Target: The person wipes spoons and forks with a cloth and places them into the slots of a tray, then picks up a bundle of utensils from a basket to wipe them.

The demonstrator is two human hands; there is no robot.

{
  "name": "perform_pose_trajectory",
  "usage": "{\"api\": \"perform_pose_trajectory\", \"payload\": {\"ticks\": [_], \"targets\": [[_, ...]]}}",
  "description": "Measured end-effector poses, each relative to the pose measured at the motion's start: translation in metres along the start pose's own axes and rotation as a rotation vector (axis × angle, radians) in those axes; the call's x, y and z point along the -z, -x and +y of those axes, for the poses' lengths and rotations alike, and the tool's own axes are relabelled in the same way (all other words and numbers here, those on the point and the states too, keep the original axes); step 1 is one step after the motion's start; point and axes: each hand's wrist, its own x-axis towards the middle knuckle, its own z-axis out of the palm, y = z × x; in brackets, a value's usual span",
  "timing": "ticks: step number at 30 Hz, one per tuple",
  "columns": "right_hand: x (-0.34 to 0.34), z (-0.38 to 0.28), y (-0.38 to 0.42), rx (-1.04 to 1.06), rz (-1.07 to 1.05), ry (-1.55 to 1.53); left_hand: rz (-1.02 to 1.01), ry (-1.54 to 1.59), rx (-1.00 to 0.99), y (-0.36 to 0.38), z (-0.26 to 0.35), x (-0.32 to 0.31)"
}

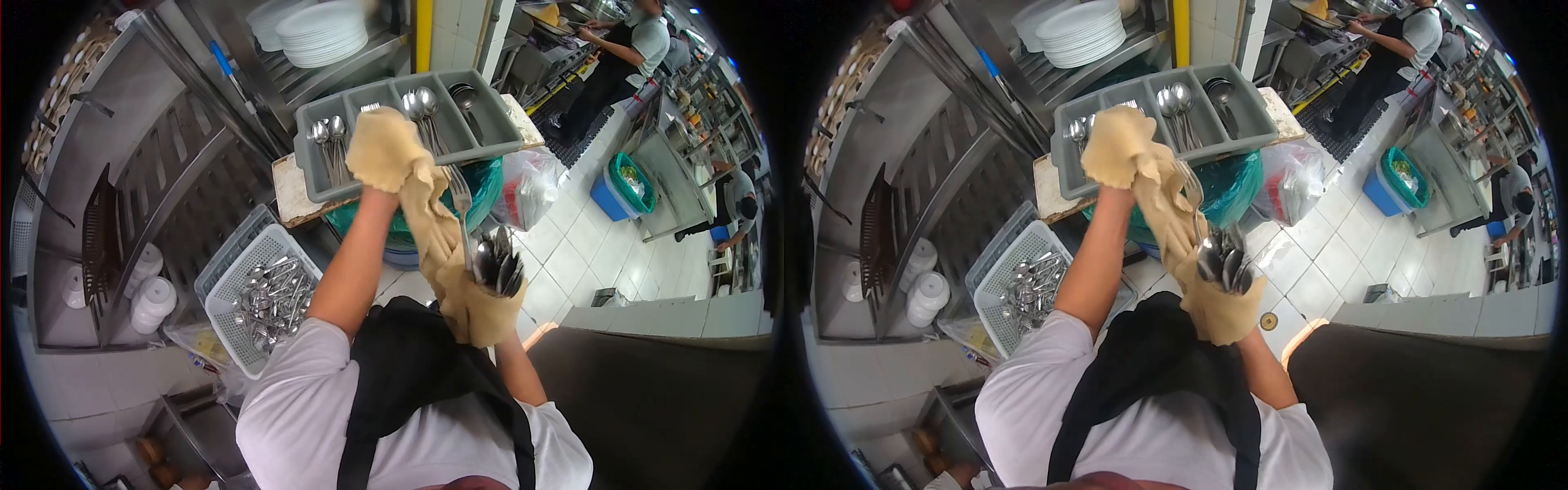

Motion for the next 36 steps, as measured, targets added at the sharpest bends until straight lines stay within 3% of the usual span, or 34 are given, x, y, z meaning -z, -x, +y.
{"api": "perform_pose_trajectory", "payload": {"ticks": [2,5,7,8,10,11,12,13,14,16,18,20,22,24,26,27,30,31,34,36], "targets": [[0.011,-0.004,-0.009,-0.054,-0.022,0.072,-0.059,0.35,0.182,0.006,0.018,0.002],[0.01,0.002,-0.016,-0.117,0.034,-0.256,-0.151,0.871,0.461,0.038,0.059,0.002],[0.0,-0.033,-0.022,-0.16,0.08,-0.333,-0.152,1.107,0.753,0.056,0.075,-0.006],[-0.007,-0.029,-0.018,-0.135,0.068,-0.22,-0.118,1.166,0.944,0.063,0.084,-0.014],[-0.022,-0.015,-0.009,-0.065,0.034,0.001,0.091,1.275,0.931,0.047,0.087,-0.033],[-0.026,-0.014,-0.004,0.084,0.085,-0.195,0.14,1.294,0.93,0.049,0.069,-0.042],[-0.024,-0.016,-0.004,0.228,0.049,0.055,0.187,1.313,0.926,0.047,0.058,-0.046],[-0.018,-0.018,-0.005,0.369,0.015,0.305,0.177,0.645,0.516,0.035,0.062,-0.043],[-0.015,-0.017,0.0,0.29,-0.031,0.254,0.291,0.941,0.558,0.024,0.053,-0.042],[-0.01,-0.019,0.007,0.125,-0.108,0.159,0.367,1.249,0.621,0.006,0.03,-0.033],[-0.008,-0.037,0.006,0.014,0.046,-0.108,0.29,1.277,0.677,-0.003,0.013,-0.017],[0.007,-0.019,0.001,0.029,-0.104,0.108,-0.126,1.789,0.693,-0.004,0.02,-0.02],[0.013,-0.017,-0.012,-0.006,-0.115,0.109,-0.394,1.811,0.781,0.028,0.051,-0.021],[0.008,-0.014,-0.013,0.037,-0.004,0.023,-0.399,1.701,0.927,0.051,0.074,-0.026],[-0.001,-0.009,-0.009,0.071,0.045,-0.034,-0.121,1.44,1.104,0.064,0.098,-0.027],[-0.004,-0.009,-0.007,0.062,0.044,-0.032,-0.05,1.285,0.949,0.058,0.091,-0.03],[-0.006,-0.01,-0.007,0.02,0.026,-0.024,-0.079,1.401,1.172,0.056,0.098,-0.027],[-0.001,-0.01,-0.009,-0.006,0.008,-0.024,-0.159,1.175,1.008,0.077,0.099,-0.03],[0.006,-0.015,-0.018,-0.113,-0.035,-0.08,-0.125,1.269,1.172,0.106,0.128,-0.028],[0.003,-0.02,-0.021,-0.218,-0.042,-0.141,-0.215,1.046,1.033,0.098,0.116,-0.029]]}}
